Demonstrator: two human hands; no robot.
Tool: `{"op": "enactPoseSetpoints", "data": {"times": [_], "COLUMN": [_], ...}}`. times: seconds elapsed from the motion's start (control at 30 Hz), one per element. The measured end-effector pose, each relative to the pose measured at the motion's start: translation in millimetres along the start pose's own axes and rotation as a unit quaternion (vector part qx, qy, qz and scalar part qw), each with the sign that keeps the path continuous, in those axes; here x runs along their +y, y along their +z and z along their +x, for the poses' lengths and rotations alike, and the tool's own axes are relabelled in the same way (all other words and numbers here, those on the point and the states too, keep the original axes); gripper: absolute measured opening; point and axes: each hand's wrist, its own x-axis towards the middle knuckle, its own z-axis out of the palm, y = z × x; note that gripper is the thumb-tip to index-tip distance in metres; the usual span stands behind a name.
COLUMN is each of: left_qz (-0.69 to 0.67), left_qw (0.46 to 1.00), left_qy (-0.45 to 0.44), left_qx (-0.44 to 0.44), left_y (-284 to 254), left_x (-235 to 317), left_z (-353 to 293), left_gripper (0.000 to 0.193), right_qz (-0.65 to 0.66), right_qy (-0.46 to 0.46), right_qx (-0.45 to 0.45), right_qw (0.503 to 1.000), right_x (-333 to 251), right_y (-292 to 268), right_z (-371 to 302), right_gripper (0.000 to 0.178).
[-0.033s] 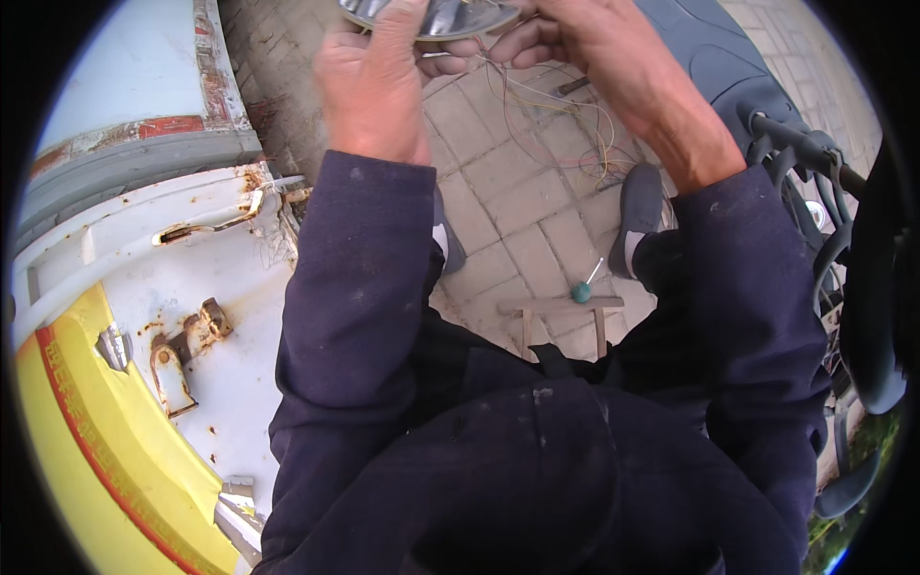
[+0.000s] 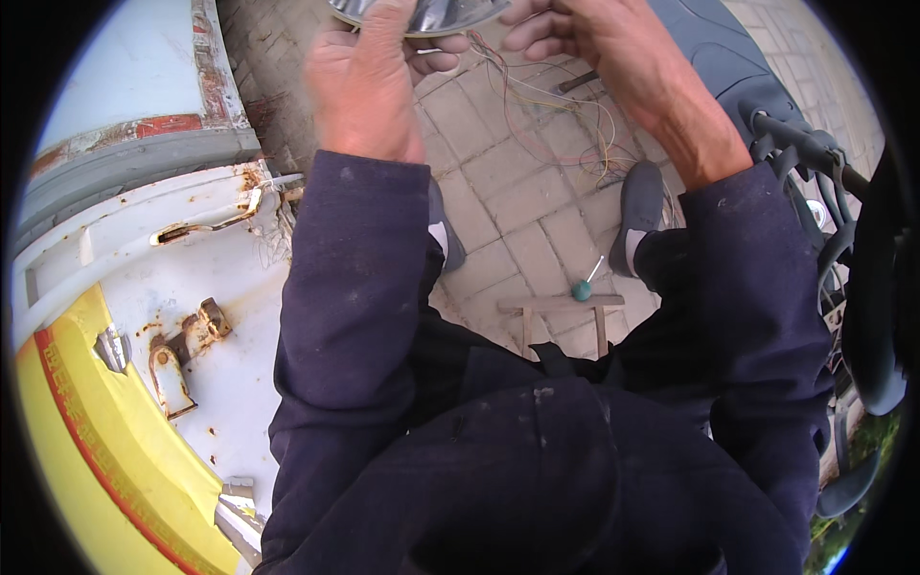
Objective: The person holds a small white plastic housing with wires and uses a screwdriver to adjust a screw on a metal bracket attached to the housing. The person repeatedly tightens and loosens the screw while inspecting the bracket and wires.
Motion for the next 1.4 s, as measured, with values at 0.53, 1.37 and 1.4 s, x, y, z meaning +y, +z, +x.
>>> {"op": "enactPoseSetpoints", "data": {"times": [0.53, 1.37, 1.4], "left_qz": [-0.061, -0.045, -0.048], "left_qw": [0.997, 0.994, 0.993], "left_qy": [0.027, -0.086, -0.09], "left_qx": [0.042, 0.059, 0.058], "left_y": [-25, -51, -54], "left_x": [-4, 3, 5], "left_z": [2, -51, -50], "left_gripper": [0.017, 0.028, 0.028], "right_qz": [-0.471, -0.569, -0.554], "right_qy": [0.265, 0.176, 0.147], "right_qx": [-0.017, -0.108, -0.123], "right_qw": [0.841, 0.796, 0.81], "right_x": [373, 421, 424], "right_y": [-144, -116, -102], "right_z": [-70, -104, -103], "right_gripper": [0.03, 0.023, 0.021]}}
